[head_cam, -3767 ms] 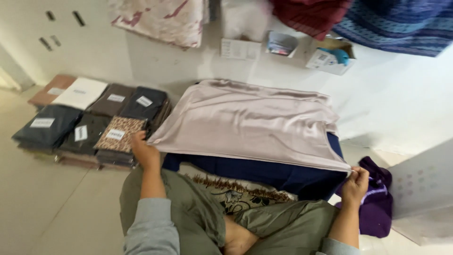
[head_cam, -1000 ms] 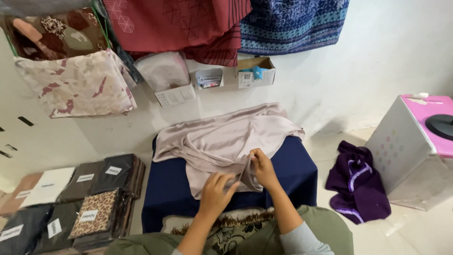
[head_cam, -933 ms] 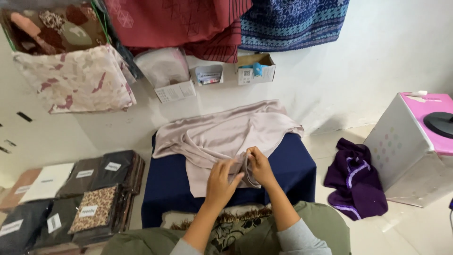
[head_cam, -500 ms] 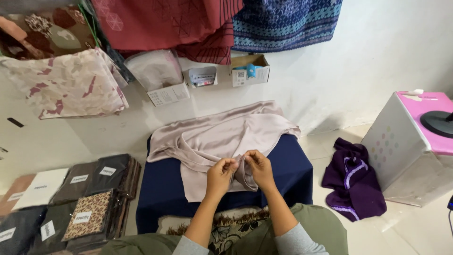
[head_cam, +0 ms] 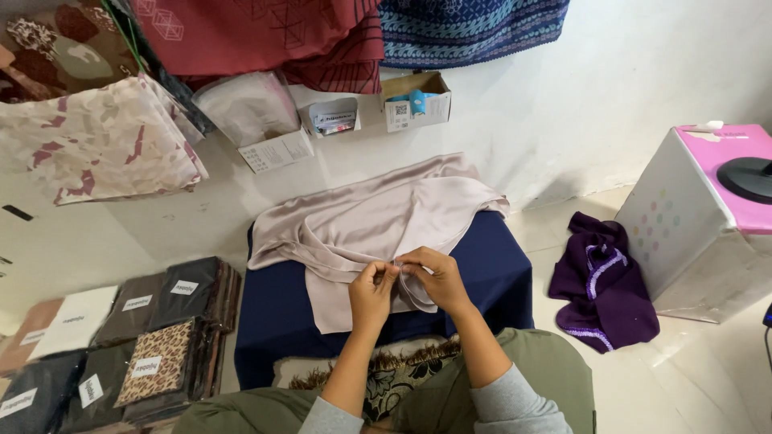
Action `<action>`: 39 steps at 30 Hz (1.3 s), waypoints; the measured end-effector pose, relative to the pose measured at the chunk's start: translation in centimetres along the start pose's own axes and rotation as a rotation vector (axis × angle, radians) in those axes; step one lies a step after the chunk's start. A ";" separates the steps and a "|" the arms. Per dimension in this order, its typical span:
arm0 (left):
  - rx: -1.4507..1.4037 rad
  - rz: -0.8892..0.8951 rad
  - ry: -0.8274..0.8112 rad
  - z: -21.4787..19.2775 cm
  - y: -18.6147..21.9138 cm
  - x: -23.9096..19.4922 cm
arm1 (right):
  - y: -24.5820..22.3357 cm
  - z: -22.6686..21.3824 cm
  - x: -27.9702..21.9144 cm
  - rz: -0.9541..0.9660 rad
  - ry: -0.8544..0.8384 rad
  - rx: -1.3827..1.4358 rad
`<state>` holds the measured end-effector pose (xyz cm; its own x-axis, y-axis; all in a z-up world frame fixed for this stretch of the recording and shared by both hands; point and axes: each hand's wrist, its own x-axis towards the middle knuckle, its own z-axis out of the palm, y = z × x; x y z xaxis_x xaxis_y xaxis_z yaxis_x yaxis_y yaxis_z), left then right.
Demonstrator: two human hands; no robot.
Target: The person cleans a light-colored piece of fabric by repeatedly rolling a lint roller over its surface. They unfold, smooth, and refold the fabric multiple times to ensure all areas are cleaned. The fabric is handled by hand and placed on a low blue surface.
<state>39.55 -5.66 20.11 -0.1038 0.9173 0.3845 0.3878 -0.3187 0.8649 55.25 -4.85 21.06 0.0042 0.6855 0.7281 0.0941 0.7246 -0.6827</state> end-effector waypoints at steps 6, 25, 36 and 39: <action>-0.037 -0.030 -0.030 0.2 -0.5 -0.2 | -0.6 0.0 -0.1 0.040 -0.050 -0.034; 0.230 0.590 0.106 -0.9 -1.0 -3.5 | 2.7 -1.7 -0.8 0.068 -0.066 -0.160; 0.864 0.170 -0.347 -9.5 5.1 -2.4 | 2.6 -6.8 -0.9 -0.024 0.403 -0.125; 1.085 0.707 -0.417 -11.4 -5.8 -1.2 | 1.7 -8.4 -1.6 0.029 0.390 -0.132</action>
<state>27.03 -7.65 18.33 0.6233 0.7026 0.3433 0.7813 -0.5776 -0.2363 63.74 -5.35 19.22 0.3838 0.6087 0.6944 0.2147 0.6725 -0.7082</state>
